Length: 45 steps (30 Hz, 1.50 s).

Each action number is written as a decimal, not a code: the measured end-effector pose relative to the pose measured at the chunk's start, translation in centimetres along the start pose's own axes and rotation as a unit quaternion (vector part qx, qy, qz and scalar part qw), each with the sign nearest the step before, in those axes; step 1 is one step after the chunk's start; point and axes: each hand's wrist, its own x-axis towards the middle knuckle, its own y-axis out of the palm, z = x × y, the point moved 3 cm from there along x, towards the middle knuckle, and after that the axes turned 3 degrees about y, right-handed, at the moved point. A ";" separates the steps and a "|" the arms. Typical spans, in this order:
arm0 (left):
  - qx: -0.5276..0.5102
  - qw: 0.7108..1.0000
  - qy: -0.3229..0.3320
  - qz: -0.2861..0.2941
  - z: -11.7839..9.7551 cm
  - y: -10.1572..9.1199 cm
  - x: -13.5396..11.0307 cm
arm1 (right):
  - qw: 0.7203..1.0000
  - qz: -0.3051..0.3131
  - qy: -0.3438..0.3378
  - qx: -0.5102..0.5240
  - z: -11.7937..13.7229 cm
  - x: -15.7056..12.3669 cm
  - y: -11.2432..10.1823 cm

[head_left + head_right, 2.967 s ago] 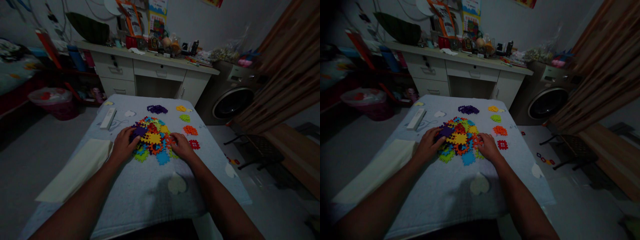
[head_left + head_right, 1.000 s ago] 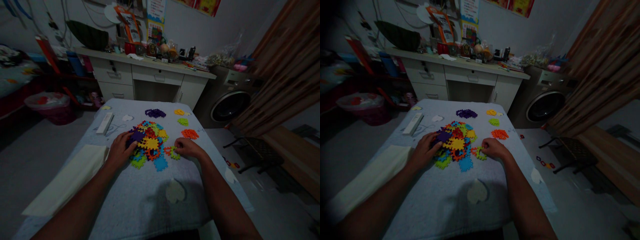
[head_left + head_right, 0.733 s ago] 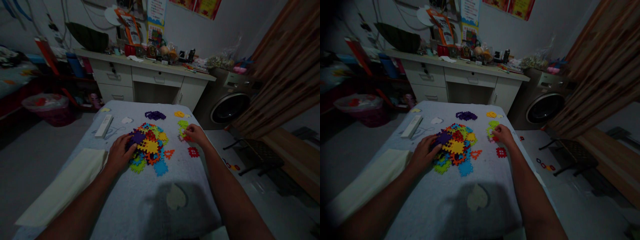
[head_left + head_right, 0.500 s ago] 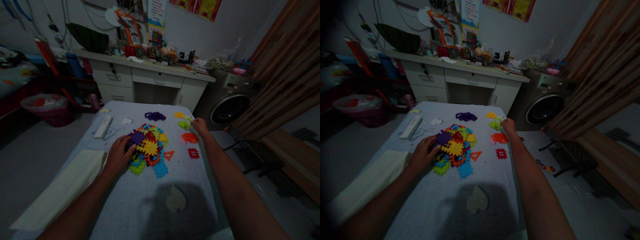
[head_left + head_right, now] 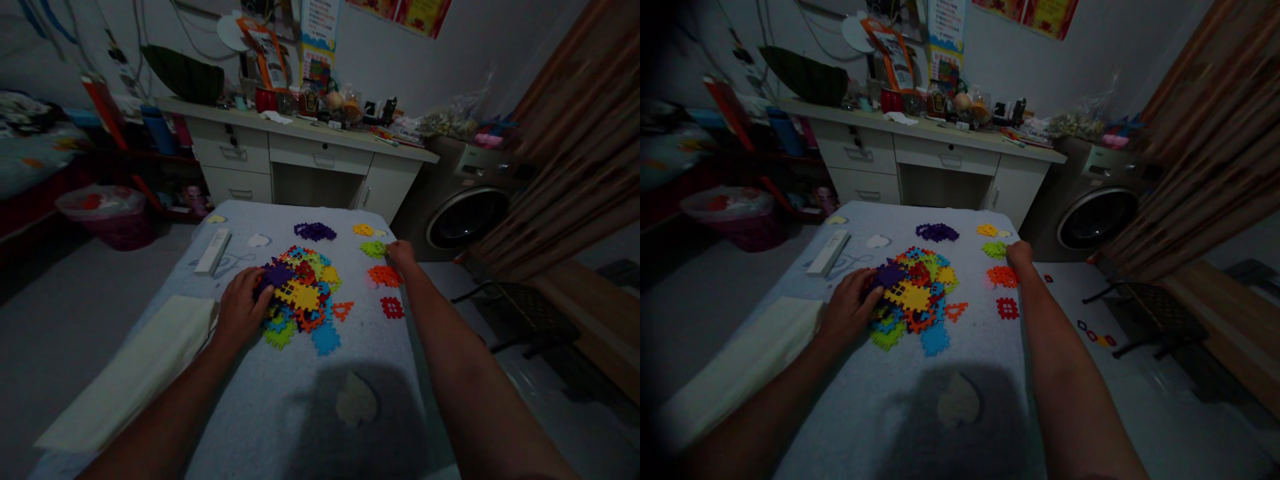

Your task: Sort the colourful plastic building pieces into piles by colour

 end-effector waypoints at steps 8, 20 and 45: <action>0.036 0.998 0.049 0.007 -1.8 -0.7 -0.2 | 0.978 0.164 -0.125 0.045 9.7 -8.2 1.7; 0.062 0.993 0.085 0.049 -1.9 0.3 -0.7 | 0.896 0.290 -0.329 -0.071 15.2 -18.9 4.9; 0.066 0.996 0.055 0.029 -1.5 0.5 -0.3 | 0.908 0.260 -0.027 0.326 11.6 -13.0 3.9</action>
